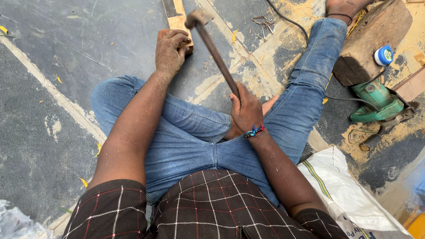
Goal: The person assembles a wooden frame by positioning wooden slats and hammering nails into the joints.
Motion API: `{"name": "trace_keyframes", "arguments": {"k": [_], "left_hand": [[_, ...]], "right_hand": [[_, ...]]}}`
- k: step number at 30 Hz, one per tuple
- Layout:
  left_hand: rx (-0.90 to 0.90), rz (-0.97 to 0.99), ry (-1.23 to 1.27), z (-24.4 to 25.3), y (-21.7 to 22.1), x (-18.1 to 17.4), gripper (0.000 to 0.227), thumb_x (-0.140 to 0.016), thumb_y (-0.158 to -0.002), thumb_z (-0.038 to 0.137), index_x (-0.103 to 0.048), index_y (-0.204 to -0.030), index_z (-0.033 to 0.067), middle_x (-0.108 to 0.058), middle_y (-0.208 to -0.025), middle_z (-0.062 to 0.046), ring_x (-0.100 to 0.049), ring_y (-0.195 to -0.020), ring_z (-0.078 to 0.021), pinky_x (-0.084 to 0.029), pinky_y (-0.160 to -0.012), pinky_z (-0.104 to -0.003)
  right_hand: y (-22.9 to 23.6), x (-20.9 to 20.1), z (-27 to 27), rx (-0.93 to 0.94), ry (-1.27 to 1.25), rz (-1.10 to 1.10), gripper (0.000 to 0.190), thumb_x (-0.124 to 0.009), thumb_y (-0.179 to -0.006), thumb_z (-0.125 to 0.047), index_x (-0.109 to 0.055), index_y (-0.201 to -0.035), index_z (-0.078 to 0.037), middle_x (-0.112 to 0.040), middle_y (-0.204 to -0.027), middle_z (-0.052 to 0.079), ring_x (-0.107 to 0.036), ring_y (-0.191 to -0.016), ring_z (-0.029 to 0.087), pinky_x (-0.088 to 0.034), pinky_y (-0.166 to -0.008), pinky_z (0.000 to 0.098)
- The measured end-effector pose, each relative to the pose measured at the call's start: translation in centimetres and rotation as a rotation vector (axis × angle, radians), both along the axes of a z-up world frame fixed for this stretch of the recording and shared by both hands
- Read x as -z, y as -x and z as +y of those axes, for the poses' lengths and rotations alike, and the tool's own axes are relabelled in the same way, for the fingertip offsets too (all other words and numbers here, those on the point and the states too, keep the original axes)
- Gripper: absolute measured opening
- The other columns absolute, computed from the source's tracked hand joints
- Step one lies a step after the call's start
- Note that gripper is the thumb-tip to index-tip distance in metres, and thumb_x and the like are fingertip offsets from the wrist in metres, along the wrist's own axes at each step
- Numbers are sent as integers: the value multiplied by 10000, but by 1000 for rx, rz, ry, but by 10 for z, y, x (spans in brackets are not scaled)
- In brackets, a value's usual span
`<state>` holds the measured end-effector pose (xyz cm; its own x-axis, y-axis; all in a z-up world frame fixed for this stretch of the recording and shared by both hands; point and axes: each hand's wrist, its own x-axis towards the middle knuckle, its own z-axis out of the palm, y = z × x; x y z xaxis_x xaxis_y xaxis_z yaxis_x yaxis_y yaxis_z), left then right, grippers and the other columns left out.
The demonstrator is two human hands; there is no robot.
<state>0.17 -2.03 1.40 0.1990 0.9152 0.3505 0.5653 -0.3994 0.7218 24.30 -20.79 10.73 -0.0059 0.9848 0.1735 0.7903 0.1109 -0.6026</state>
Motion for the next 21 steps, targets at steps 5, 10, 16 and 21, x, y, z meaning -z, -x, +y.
{"name": "trace_keyframes", "arguments": {"k": [5, 10, 16, 21], "left_hand": [[-5, 18, -2, 2, -2, -3, 164, -790, -836, -7, -764, -981, 65, -725, -1219, -4, -568, -1170, -253, -425, -1089, -383], [-19, -30, 68, 3, -1, 0, 200, -804, -797, 2, -800, -977, 92, -727, -1236, 8, -544, -1190, -258, -430, -1080, -367], [-15, -59, 70, 7, -1, 9, 203, -815, -807, 2, -796, -991, 86, -726, -1254, 17, -537, -1210, -251, -442, -1096, -339], [-14, -10, 57, 6, 0, 1, 168, -824, -832, 16, -802, -980, 91, -717, -1254, 19, -529, -1207, -264, -436, -1097, -358]], "right_hand": [[1, -8, 2, -2, 75, -25, 345, -616, -1033, -224, -594, -1333, -54, -712, -855, 139, -714, -711, 283, -548, -679, 439], [3, -27, -1, 55, -110, -7, 376, -589, -1067, -241, -570, -1391, -51, -730, -842, 113, -732, -742, 262, -510, -896, 475], [12, -12, 1, 73, -32, -136, 397, -597, -1022, -235, -573, -1379, -61, -762, -896, 140, -734, -802, 363, -220, -875, 736], [-14, 21, 4, 22, 107, 53, 353, -615, -978, -181, -606, -1312, -67, -718, -922, 208, -711, -789, 435, -533, -705, 497]]}}
